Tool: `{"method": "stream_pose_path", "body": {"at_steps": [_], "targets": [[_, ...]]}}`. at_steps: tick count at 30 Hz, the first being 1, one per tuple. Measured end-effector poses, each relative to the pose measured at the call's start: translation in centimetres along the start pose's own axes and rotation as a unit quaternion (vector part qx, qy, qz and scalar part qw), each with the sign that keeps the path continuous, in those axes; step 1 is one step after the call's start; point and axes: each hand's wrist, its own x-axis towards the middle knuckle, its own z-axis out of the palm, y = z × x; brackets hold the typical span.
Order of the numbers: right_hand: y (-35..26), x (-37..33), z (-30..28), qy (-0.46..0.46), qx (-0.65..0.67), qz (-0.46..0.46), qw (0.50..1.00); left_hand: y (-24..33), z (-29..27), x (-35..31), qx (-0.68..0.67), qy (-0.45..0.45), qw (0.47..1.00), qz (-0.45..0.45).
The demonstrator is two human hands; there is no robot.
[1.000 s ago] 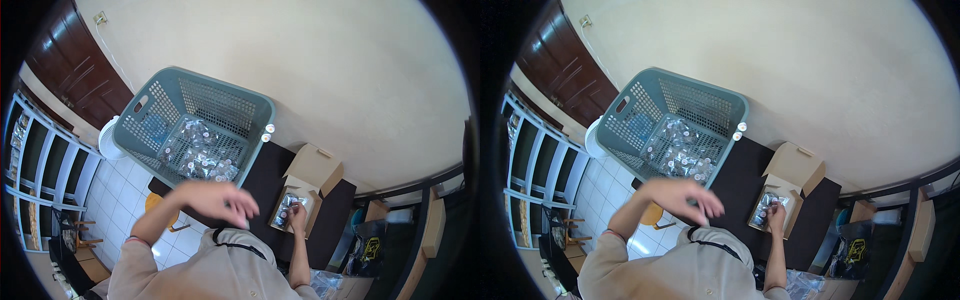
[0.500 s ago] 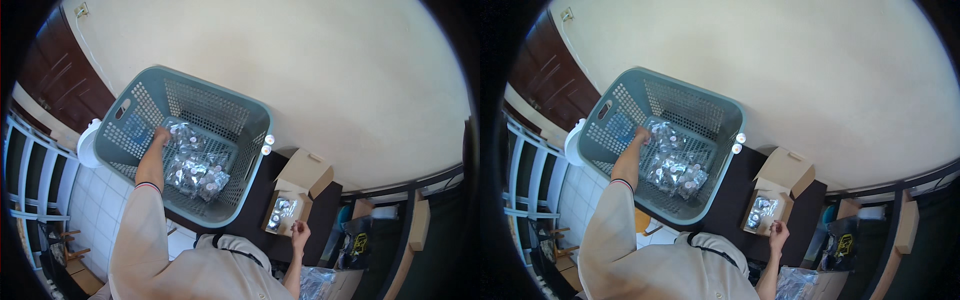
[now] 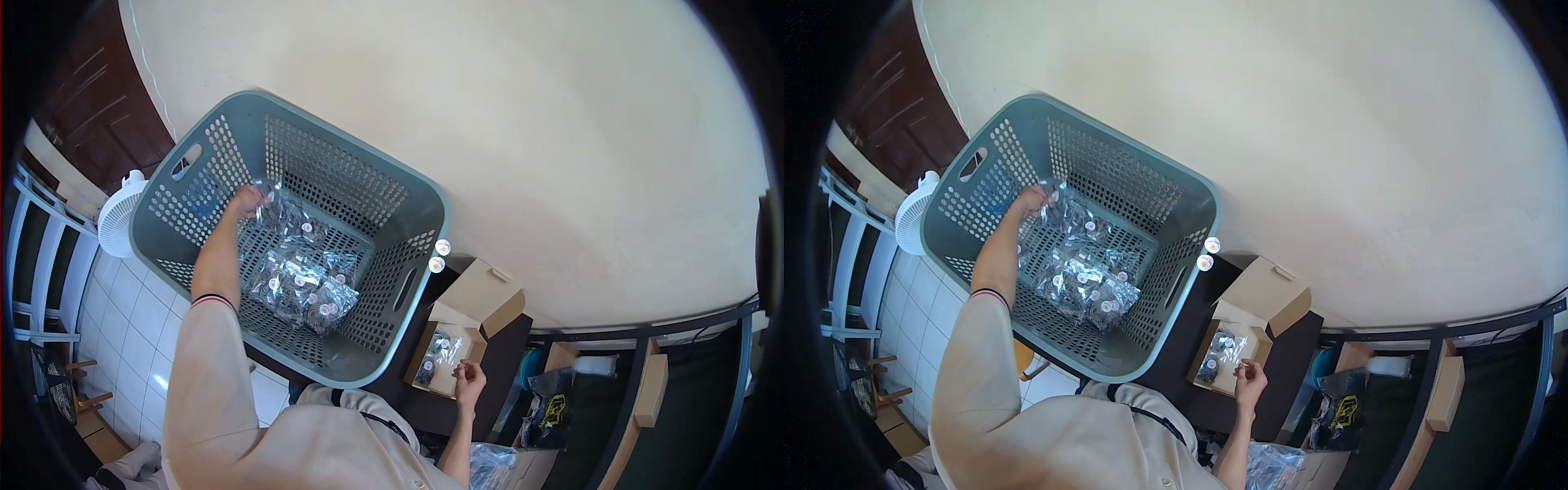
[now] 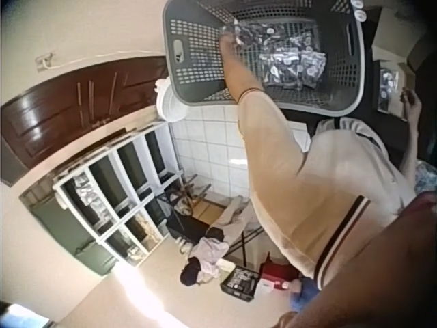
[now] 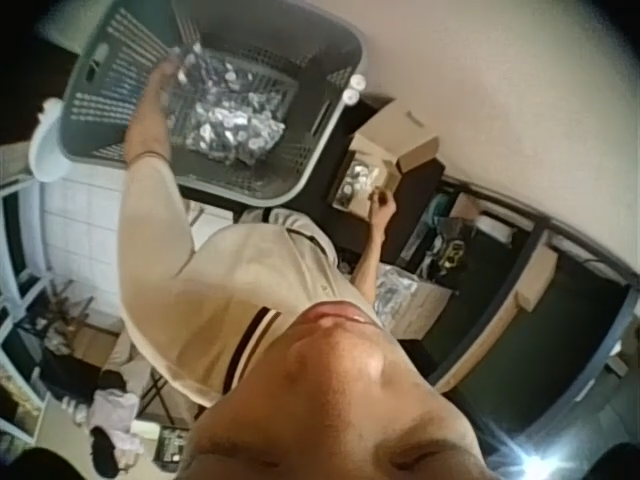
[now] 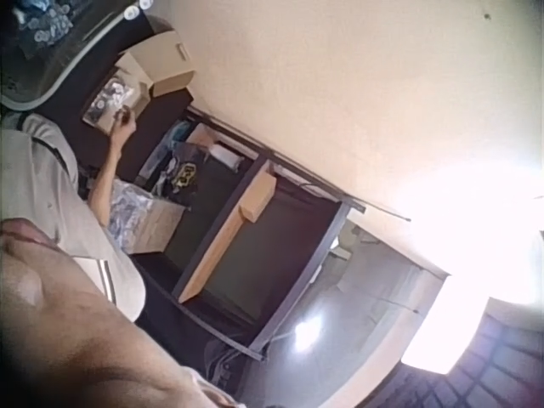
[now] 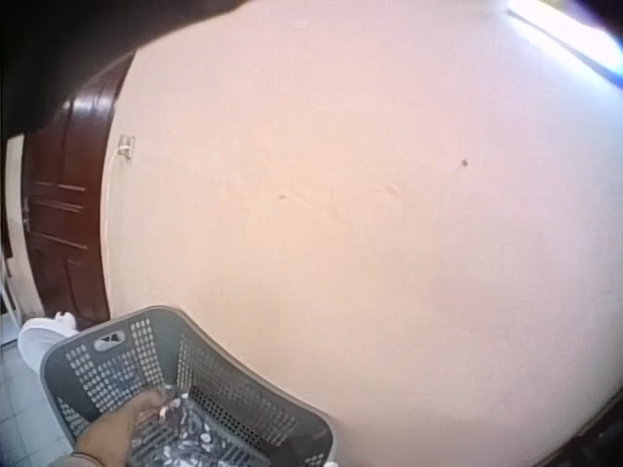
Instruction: Assemble a cardboard box and fill it with several small plastic bags containing parts.
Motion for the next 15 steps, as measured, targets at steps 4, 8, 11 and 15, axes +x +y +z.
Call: {"method": "stream_pose_path", "body": {"at_steps": [4, 8, 11, 15], "targets": [[-1.2, 1.0, 0.3, -0.011, 0.014, -0.044, 0.999, 8.5, -7.3, -7.2, -0.042, -0.070, 0.993, 0.082], [-3.8, 1.5, 0.7, -0.022, 0.076, -0.085, 0.993, 14.3, -9.6, -18.4, -0.119, -0.141, 0.955, 0.234], [-10.6, -0.3, -0.9, 0.005, 0.100, -0.147, 0.984, 18.5, -3.2, -31.8, -0.140, -0.164, 0.920, 0.327], [-20.4, -2.9, -2.8, -0.080, 0.246, -0.174, 0.950, 16.3, 5.7, -45.3, -0.160, -0.306, 0.862, 0.370]]}}
